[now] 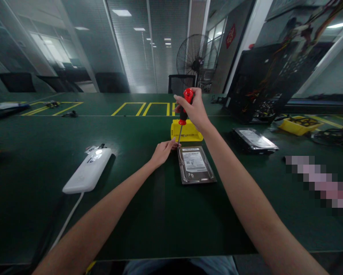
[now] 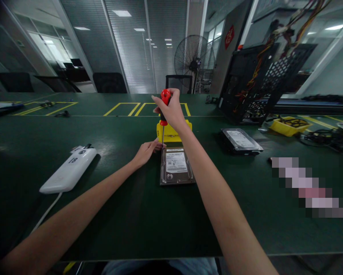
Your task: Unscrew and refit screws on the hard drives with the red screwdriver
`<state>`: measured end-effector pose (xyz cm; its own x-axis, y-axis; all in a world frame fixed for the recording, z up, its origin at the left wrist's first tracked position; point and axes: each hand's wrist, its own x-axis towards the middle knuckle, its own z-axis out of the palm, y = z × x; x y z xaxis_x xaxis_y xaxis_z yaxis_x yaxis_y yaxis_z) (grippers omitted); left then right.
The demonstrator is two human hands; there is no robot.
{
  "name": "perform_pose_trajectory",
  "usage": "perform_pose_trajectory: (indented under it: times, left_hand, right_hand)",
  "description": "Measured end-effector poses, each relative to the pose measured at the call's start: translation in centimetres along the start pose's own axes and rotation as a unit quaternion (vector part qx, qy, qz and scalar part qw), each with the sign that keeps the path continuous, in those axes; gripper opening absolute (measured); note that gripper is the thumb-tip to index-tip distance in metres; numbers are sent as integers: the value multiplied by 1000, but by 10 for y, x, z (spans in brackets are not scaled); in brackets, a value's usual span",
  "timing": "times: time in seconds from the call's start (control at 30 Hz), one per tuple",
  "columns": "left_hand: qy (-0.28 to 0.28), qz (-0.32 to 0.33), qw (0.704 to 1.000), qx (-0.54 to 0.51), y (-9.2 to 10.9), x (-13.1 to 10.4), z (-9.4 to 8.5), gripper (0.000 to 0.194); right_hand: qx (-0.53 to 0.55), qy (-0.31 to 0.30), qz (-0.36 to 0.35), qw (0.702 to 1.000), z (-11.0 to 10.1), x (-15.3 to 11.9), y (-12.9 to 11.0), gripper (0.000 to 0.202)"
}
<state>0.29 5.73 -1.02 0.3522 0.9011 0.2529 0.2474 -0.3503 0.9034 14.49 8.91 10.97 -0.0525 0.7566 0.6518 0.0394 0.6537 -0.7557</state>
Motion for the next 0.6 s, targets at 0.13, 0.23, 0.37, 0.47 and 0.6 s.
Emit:
perform_pose_trajectory:
  times: [0.13, 0.23, 0.37, 0.47, 0.6]
  left_hand:
    - [-4, 3, 1000, -7, 2, 0, 1, 54]
    - [-2, 2, 1000, -8, 3, -1, 1, 53]
    - [3, 0, 1000, -3, 2, -2, 0, 54]
    - [1, 5, 1000, -2, 1, -2, 0, 54]
    - [-2, 9, 1000, -2, 1, -1, -1, 54]
  right_hand:
    - [-23, -16, -27, 999, 1, 0, 0, 49]
    - [-15, -46, -17, 999, 3, -1, -4, 47]
    - [22, -63, 2, 998, 4, -1, -6, 50]
    - [47, -47, 8, 998, 4, -2, -8, 46]
    - [74, -35, 7, 997, 6, -4, -13, 38]
